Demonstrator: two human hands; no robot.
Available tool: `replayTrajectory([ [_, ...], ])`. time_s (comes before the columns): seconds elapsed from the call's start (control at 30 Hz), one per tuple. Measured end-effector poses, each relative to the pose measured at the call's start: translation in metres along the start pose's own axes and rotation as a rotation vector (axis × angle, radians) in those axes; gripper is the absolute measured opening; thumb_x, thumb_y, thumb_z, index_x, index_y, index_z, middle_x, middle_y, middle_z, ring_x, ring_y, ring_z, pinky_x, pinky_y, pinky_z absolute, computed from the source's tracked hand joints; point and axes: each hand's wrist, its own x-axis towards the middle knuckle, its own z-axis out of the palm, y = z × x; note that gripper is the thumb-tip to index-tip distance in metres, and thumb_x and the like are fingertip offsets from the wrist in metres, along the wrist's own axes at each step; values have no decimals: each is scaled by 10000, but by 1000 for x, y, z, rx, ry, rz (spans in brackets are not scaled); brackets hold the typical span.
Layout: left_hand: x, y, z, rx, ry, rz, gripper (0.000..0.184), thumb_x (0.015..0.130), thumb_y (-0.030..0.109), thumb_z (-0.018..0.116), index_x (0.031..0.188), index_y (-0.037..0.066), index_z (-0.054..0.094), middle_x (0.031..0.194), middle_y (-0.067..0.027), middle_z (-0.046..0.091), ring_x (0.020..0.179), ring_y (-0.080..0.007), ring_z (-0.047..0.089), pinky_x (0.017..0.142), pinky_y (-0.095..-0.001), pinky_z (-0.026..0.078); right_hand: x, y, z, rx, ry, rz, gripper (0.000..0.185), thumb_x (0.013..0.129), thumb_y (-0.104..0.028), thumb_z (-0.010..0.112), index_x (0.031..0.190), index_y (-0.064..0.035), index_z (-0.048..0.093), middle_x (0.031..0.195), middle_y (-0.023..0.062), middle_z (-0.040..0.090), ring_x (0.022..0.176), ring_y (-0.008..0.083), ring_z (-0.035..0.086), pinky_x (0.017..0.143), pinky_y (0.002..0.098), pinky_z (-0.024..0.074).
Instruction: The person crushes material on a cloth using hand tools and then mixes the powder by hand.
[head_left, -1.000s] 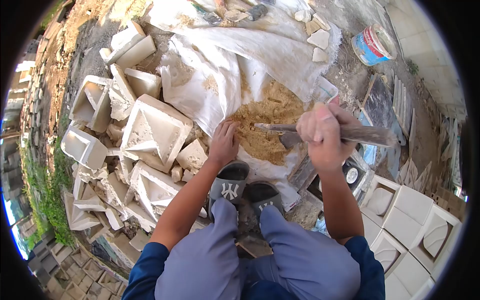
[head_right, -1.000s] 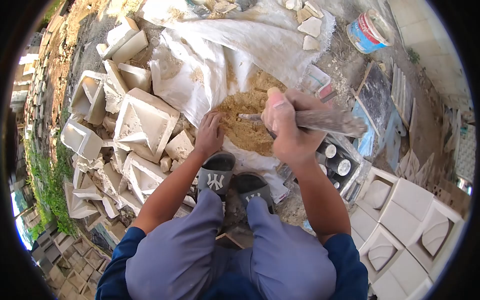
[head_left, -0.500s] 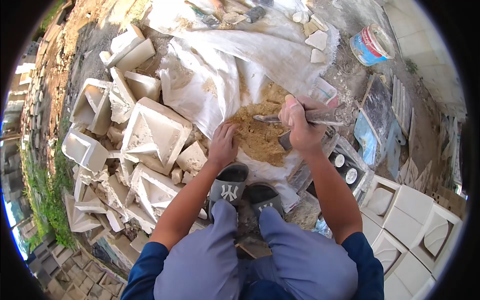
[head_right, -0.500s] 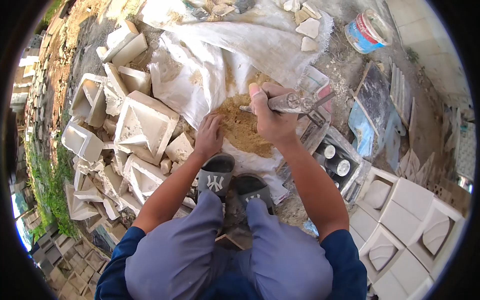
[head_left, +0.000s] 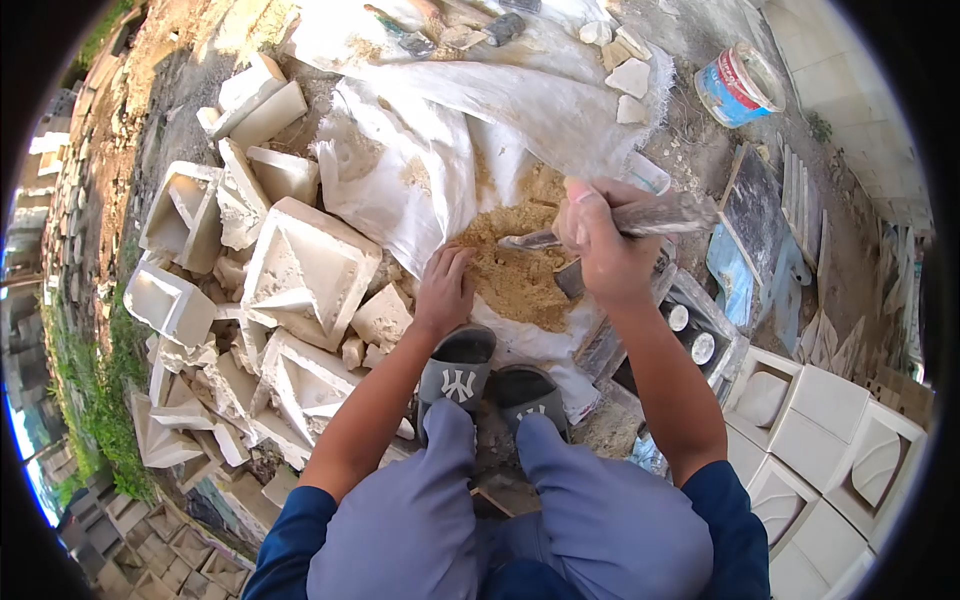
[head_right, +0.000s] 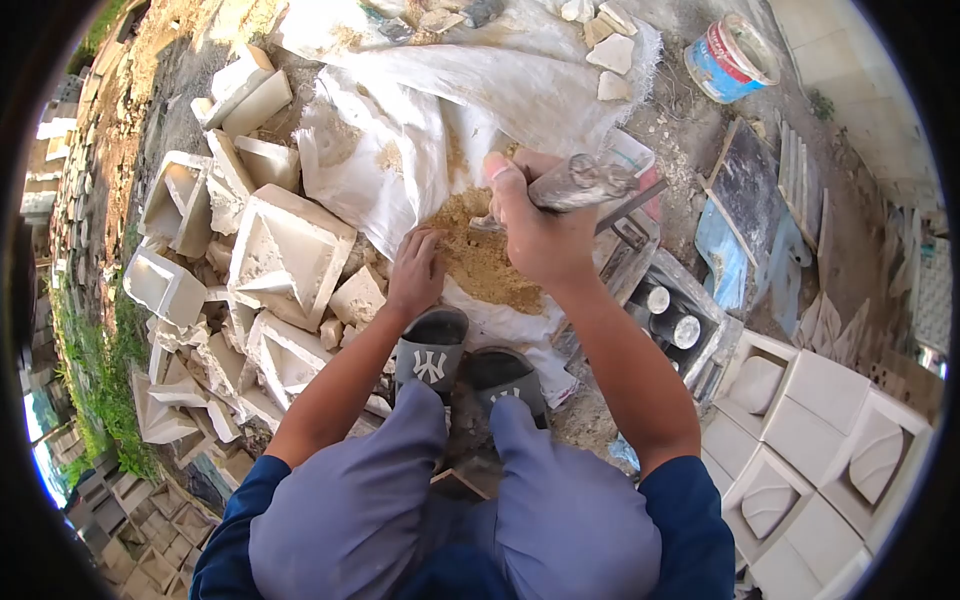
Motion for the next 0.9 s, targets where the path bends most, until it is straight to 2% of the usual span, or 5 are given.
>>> replayTrajectory([
  [0.17,-1,7,-3,-23,16,-10,458,788,-7,597,1245,9,565,1230,-192,569,1252,-389,504,1080,-466,411,-18,-9,-9,367,-30,-23,358,975,-51,580,625,-10,522,538,-21,488,454,61,393,450,275,315],
  [0.23,-5,7,-3,-17,15,-18,458,790,-9,595,1247,14,566,1234,-191,565,1254,-388,501,1080,-467,410,-27,23,-9,-33,-65,-19,392,965,-44,582,584,-22,493,533,-2,497,465,62,423,452,269,326],
  [0.5,-2,6,-3,-38,5,-20,460,791,-12,588,1250,26,569,1254,-184,556,1259,-391,494,1073,-467,411,-35,-48,-8,77,31,-195,391,983,-33,443,598,-57,377,503,25,378,418,116,315,432,315,263],
  [0.67,-1,8,-4,18,-13,-34,452,798,-7,590,1248,18,566,1254,-187,555,1253,-393,498,1074,-463,410,-36,37,-37,-329,-65,-218,406,987,-23,446,590,-69,372,504,20,370,411,112,277,428,311,253],
  [0.9,-2,6,0,-24,22,-39,460,797,-8,598,1255,24,575,1266,-192,558,1261,-394,498,1076,-468,411,-32,-44,-38,123,102,-262,371,977,-23,471,618,-77,394,516,15,365,406,112,278,427,316,257],
])
